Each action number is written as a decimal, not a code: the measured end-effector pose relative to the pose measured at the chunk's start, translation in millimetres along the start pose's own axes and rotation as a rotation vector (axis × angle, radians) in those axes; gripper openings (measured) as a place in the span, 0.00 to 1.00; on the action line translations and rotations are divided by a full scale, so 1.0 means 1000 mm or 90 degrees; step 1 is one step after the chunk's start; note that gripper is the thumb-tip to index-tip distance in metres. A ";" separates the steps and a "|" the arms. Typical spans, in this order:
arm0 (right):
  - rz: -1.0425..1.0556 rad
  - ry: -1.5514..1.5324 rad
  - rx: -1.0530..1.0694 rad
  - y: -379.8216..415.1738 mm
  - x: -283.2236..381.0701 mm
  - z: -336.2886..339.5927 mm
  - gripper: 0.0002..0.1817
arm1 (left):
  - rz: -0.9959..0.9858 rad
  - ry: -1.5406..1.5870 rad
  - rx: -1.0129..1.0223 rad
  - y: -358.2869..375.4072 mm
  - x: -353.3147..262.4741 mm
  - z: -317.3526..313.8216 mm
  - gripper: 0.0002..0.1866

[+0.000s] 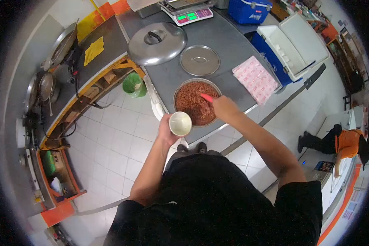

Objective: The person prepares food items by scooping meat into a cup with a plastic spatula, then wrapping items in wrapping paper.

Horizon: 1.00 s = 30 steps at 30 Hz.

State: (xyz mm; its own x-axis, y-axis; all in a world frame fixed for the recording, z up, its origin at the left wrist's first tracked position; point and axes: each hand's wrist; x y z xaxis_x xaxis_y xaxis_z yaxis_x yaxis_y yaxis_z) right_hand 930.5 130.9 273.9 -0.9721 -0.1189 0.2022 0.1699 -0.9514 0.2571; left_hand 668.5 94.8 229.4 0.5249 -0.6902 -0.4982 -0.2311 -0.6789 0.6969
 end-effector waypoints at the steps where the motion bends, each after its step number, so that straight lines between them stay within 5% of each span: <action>1: -0.008 0.015 -0.016 -0.006 0.002 0.015 0.11 | -0.010 -0.012 0.020 -0.005 -0.008 0.007 0.26; 9: 0.018 -0.088 0.097 -0.094 -0.012 -0.006 0.10 | -0.083 -0.159 0.042 -0.055 -0.048 0.023 0.24; 12: -0.020 0.015 -0.013 -0.058 0.005 -0.025 0.09 | -0.091 -0.177 0.061 -0.066 -0.071 0.012 0.20; 16: -0.036 0.154 0.055 -0.027 0.023 -0.045 0.11 | -0.091 -0.152 0.104 -0.086 -0.075 0.002 0.16; 19: -0.082 0.083 -0.013 -0.016 0.001 -0.002 0.09 | -0.071 -0.068 0.139 -0.114 -0.070 0.019 0.18; 22: -0.020 0.129 -0.019 -0.029 -0.022 0.038 0.08 | -0.205 0.012 -0.041 -0.099 -0.055 0.012 0.20; 26: 0.029 0.137 0.072 -0.052 -0.010 0.061 0.11 | -0.696 -0.630 -0.197 -0.176 -0.028 0.022 0.19; 29: 0.077 0.196 0.122 -0.062 0.005 0.062 0.13 | -0.777 -0.868 -0.172 -0.202 -0.033 -0.006 0.22; 30: 0.098 0.218 0.137 -0.063 0.002 0.057 0.14 | -0.716 -0.901 -0.134 -0.212 -0.034 -0.008 0.24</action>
State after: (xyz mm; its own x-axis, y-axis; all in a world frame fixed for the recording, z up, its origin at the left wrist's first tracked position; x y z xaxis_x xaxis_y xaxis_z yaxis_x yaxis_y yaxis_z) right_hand 927.0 206.6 312.5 -0.9241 -0.3771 -0.0621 0.3122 -0.8387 0.4462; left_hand 706.1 264.5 102.4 -0.6985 0.2776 -0.6596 -0.1425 -0.9572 -0.2520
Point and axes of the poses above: each hand's wrist, its own y-axis away from the middle knuckle, its own z-axis out of the back of the hand, x = y × z, and after that the axes turned 4 degrees about -z, right-handed
